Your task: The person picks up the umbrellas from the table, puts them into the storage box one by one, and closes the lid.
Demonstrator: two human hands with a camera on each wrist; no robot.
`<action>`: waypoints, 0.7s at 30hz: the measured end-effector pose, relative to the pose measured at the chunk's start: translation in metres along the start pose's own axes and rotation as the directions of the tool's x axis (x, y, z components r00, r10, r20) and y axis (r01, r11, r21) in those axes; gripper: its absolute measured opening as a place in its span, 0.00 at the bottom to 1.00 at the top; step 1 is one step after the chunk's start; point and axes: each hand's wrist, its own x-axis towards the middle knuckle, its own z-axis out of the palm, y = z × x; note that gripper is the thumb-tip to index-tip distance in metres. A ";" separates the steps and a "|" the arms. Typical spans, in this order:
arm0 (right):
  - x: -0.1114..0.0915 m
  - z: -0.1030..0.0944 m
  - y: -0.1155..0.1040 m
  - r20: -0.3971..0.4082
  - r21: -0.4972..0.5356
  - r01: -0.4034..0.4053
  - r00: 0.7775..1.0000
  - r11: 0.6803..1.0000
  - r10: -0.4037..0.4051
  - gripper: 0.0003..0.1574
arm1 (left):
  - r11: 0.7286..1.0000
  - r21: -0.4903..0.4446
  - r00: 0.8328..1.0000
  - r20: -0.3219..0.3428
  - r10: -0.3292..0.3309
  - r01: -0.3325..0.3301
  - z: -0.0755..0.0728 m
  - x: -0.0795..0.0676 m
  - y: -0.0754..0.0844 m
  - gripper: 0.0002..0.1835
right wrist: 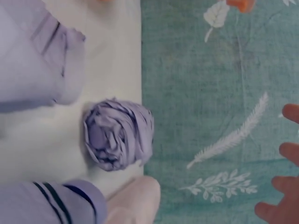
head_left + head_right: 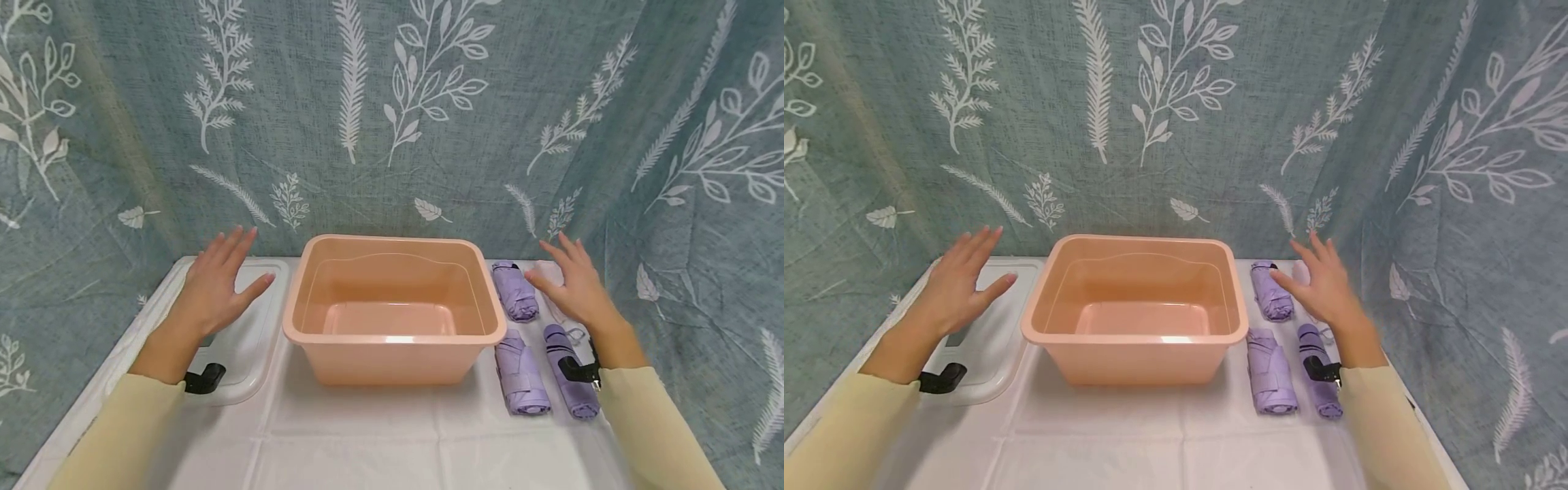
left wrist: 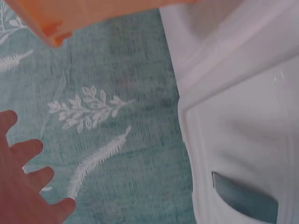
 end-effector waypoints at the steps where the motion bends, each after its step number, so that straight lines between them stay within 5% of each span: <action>1: -0.002 0.002 -0.001 -0.001 0.011 -0.002 1.000 1.000 0.002 0.50 | 1.000 -0.013 1.000 -0.013 0.008 -0.009 0.002 -0.001 0.002 0.46; 21: -0.030 0.035 -0.008 -0.083 0.144 0.038 0.996 0.989 -0.026 0.45 | 0.947 -0.313 0.997 -0.059 0.059 -0.075 0.030 -0.016 0.028 0.40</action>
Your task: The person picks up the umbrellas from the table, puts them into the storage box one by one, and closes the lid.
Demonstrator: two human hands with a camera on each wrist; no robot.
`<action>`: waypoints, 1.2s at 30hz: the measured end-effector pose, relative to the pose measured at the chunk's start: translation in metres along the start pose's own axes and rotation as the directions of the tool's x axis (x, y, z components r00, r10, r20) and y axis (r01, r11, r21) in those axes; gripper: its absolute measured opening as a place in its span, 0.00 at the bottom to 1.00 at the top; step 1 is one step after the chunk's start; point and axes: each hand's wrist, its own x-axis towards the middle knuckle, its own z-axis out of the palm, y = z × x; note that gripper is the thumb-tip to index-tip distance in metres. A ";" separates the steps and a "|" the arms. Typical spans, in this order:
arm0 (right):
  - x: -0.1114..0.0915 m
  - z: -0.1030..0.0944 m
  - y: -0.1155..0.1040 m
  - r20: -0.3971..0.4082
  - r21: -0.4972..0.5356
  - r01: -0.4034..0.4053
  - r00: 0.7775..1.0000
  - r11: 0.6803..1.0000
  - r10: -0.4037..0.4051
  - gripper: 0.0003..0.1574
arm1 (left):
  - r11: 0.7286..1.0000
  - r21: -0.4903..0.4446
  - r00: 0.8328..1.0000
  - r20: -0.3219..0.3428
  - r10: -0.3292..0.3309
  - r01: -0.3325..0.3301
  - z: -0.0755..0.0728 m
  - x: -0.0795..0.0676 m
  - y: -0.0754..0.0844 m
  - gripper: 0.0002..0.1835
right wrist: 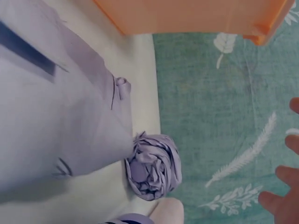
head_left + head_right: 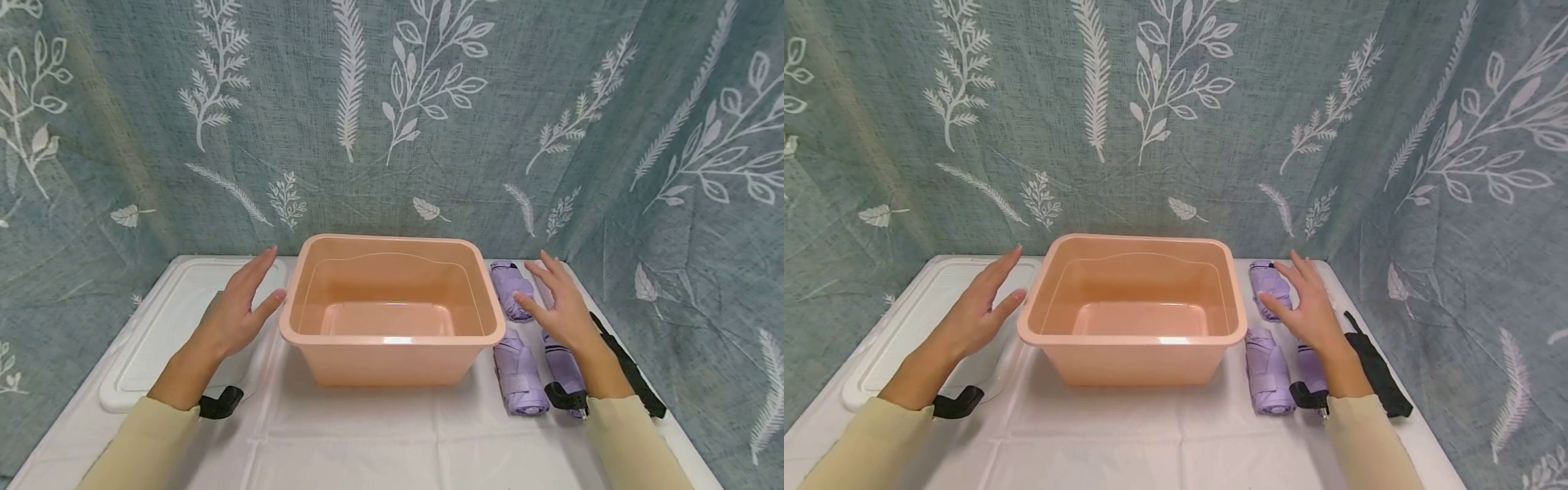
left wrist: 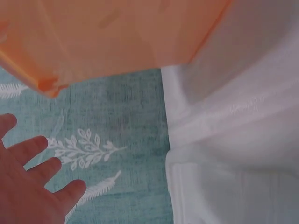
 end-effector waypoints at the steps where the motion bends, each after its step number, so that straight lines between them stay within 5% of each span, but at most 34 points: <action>1: -0.001 0.001 0.000 -0.005 0.008 0.003 1.000 1.000 -0.003 0.44 | 1.000 -0.020 1.000 -0.002 -0.001 0.001 0.001 -0.001 0.001 0.39; 9: -0.010 0.010 -0.003 -0.084 0.055 0.056 0.995 0.997 -0.051 0.40 | 0.982 -0.187 0.999 -0.018 -0.031 0.027 0.008 -0.003 0.010 0.34; 15: -0.021 0.018 -0.008 -0.116 0.101 0.062 0.992 0.993 -0.050 0.36 | 0.948 -0.292 0.992 0.050 -0.115 0.125 0.005 -0.006 0.018 0.33; 25: -0.036 0.030 -0.013 -0.162 0.189 0.052 0.987 0.981 -0.021 0.31 | 0.824 -0.502 0.964 0.153 -0.216 0.265 0.002 -0.006 0.025 0.34; 32: -0.051 0.036 -0.015 -0.134 0.256 -0.045 0.988 0.966 0.082 0.27 | 0.775 -0.538 0.943 0.205 -0.264 0.333 -0.001 -0.006 0.028 0.36; 36: -0.059 0.039 -0.016 -0.105 0.295 -0.099 0.985 0.950 0.135 0.26 | 0.700 -0.611 0.929 0.256 -0.269 0.371 -0.003 -0.003 0.028 0.37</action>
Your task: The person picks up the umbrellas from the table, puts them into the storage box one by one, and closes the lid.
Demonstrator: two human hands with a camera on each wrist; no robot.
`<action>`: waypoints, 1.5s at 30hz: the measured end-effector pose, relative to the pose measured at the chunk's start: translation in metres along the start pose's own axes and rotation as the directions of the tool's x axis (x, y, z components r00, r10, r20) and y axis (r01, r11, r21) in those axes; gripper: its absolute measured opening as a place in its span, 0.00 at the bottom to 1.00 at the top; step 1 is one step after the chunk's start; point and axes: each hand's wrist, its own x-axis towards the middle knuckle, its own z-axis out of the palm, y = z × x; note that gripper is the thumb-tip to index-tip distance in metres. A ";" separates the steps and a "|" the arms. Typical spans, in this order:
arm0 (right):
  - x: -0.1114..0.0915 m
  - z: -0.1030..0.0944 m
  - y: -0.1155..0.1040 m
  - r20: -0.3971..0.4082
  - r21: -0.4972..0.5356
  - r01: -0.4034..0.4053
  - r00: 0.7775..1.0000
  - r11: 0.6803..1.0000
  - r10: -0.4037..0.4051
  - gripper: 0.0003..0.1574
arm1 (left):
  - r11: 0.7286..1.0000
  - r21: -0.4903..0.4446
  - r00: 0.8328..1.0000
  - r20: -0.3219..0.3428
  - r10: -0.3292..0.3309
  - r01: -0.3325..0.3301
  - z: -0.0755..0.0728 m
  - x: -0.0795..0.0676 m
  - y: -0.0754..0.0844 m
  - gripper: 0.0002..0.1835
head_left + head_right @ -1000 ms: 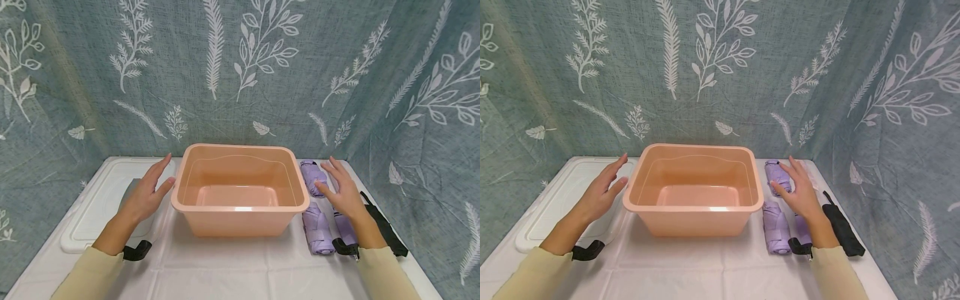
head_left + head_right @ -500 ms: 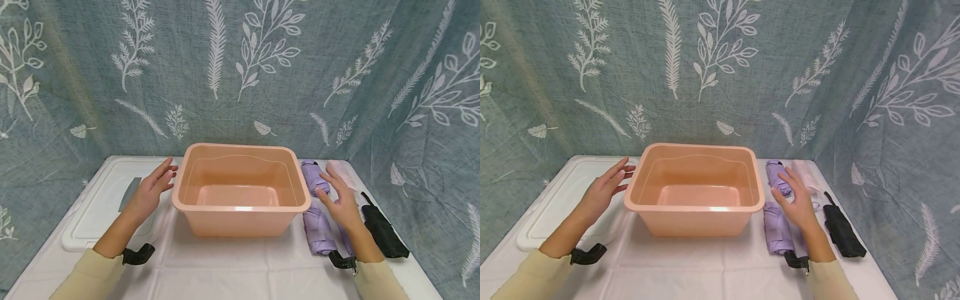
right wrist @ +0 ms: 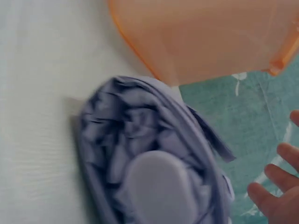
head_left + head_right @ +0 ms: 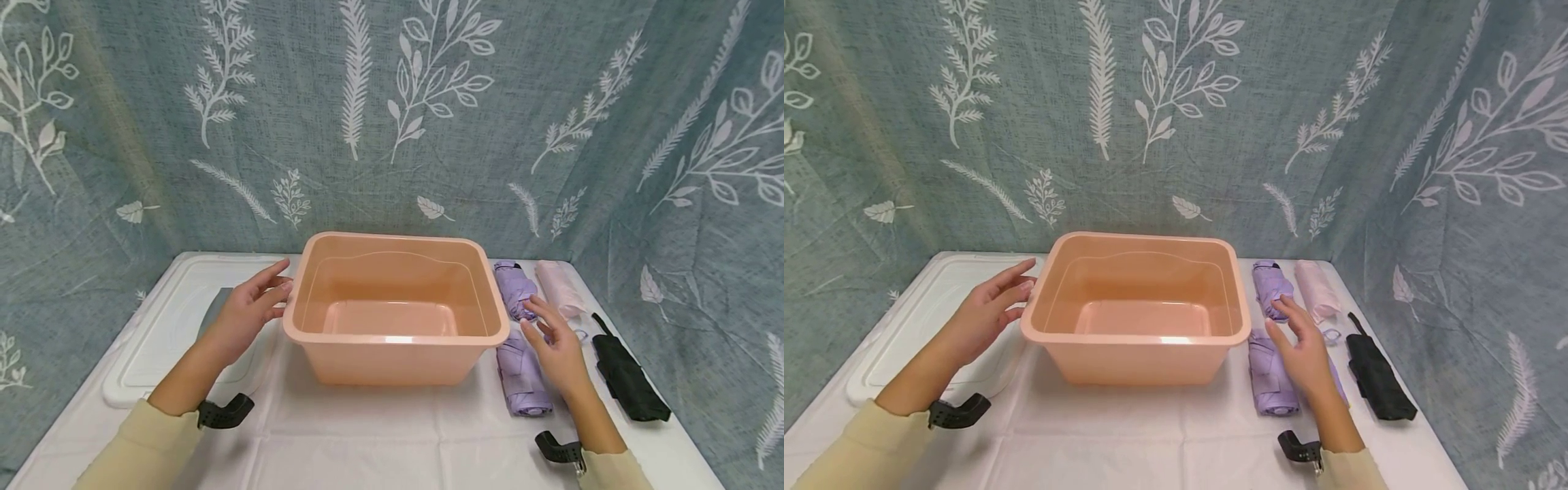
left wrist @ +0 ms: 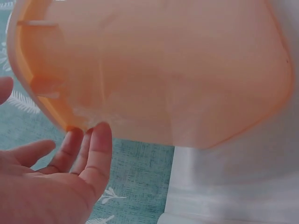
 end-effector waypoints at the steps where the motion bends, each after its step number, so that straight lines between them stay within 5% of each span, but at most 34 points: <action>1: -0.002 0.000 0.000 0.003 0.010 -0.010 1.000 1.000 0.010 0.26 | 0.999 -0.030 1.000 0.010 -0.011 0.011 0.000 0.001 0.001 0.37; 12: -0.018 0.007 0.009 0.032 0.041 -0.070 0.997 0.997 0.068 0.25 | 0.974 -0.212 0.990 0.128 -0.059 0.085 -0.007 0.009 0.006 0.38; 31: -0.031 0.010 0.009 0.104 -0.001 -0.192 0.976 0.981 0.191 0.27 | 0.955 -0.248 0.978 0.173 -0.119 0.160 -0.011 0.014 0.011 0.40; 45: -0.036 0.013 0.012 0.109 -0.016 -0.188 0.976 0.982 0.189 0.25 | 0.952 -0.252 0.969 0.214 -0.120 0.174 -0.016 0.012 0.007 0.41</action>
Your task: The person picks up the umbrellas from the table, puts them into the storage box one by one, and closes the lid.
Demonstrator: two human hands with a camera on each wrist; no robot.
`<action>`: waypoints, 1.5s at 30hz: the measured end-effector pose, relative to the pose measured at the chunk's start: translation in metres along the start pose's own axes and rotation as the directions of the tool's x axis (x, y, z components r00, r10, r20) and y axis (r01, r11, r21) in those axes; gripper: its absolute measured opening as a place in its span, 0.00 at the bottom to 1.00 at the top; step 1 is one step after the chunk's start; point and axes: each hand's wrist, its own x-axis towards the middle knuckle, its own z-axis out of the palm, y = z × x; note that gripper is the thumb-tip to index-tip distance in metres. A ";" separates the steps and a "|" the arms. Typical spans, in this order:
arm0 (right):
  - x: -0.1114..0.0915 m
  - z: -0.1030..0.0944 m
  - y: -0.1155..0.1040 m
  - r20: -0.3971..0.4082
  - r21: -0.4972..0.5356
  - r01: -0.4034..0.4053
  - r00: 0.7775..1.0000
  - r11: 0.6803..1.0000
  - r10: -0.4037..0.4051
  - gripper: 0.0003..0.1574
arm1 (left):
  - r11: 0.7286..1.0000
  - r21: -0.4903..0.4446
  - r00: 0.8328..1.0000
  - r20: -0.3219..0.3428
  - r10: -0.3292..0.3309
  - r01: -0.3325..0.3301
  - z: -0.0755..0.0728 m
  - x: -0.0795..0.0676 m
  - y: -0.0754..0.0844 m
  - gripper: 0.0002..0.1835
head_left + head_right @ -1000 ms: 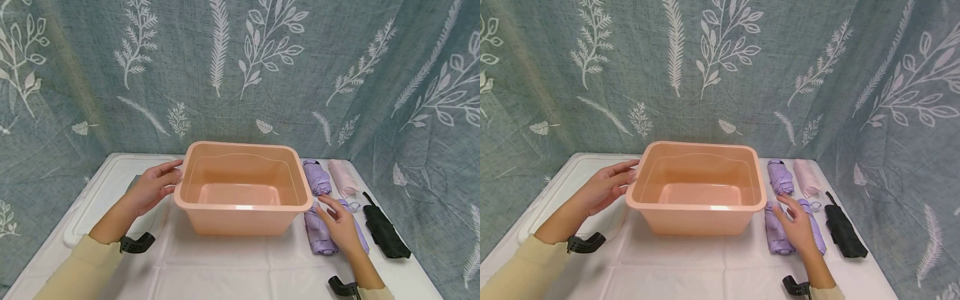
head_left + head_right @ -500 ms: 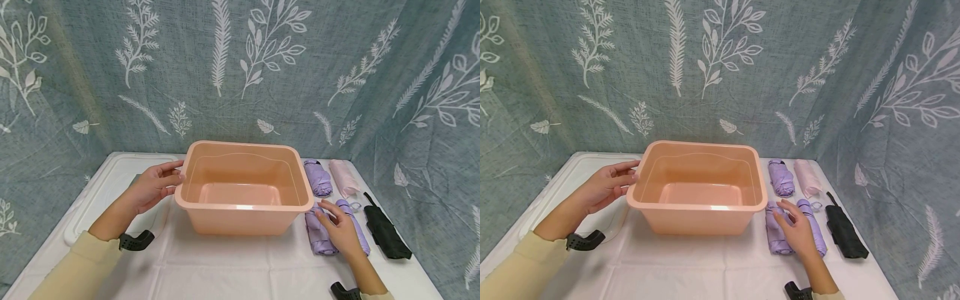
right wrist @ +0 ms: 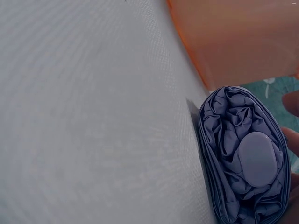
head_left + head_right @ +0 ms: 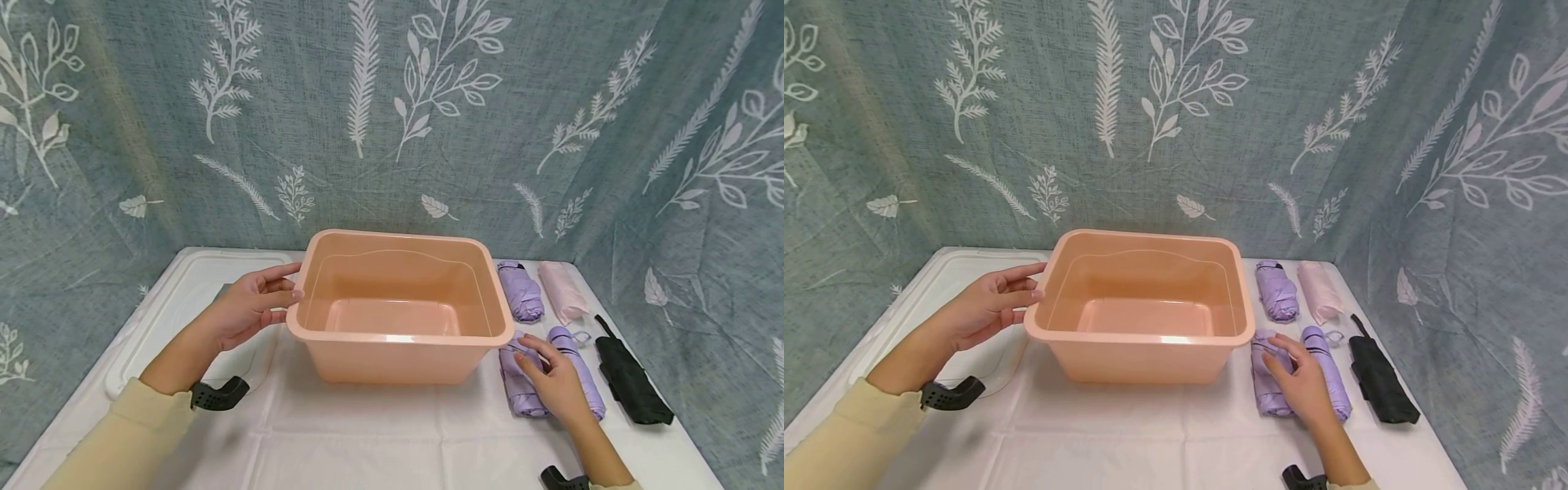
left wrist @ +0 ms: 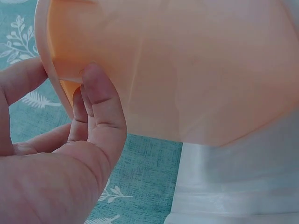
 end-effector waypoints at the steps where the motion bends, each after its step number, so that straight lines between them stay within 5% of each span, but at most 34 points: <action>1: 0.000 0.000 0.000 0.001 0.002 -0.002 1.000 1.000 0.002 0.25 | 1.000 -0.003 1.000 0.005 0.000 0.000 0.000 0.000 0.000 0.42; 32: -0.002 -0.004 -0.004 0.058 -0.029 -0.110 0.992 0.994 0.111 0.29 | 1.000 0.026 1.000 -0.005 0.000 0.000 0.000 -0.003 0.003 0.43; 45: -0.004 -0.007 -0.010 0.100 -0.153 -0.135 0.983 0.979 0.151 0.30 | 0.997 0.055 0.998 0.019 -0.062 0.061 0.000 -0.006 0.011 0.43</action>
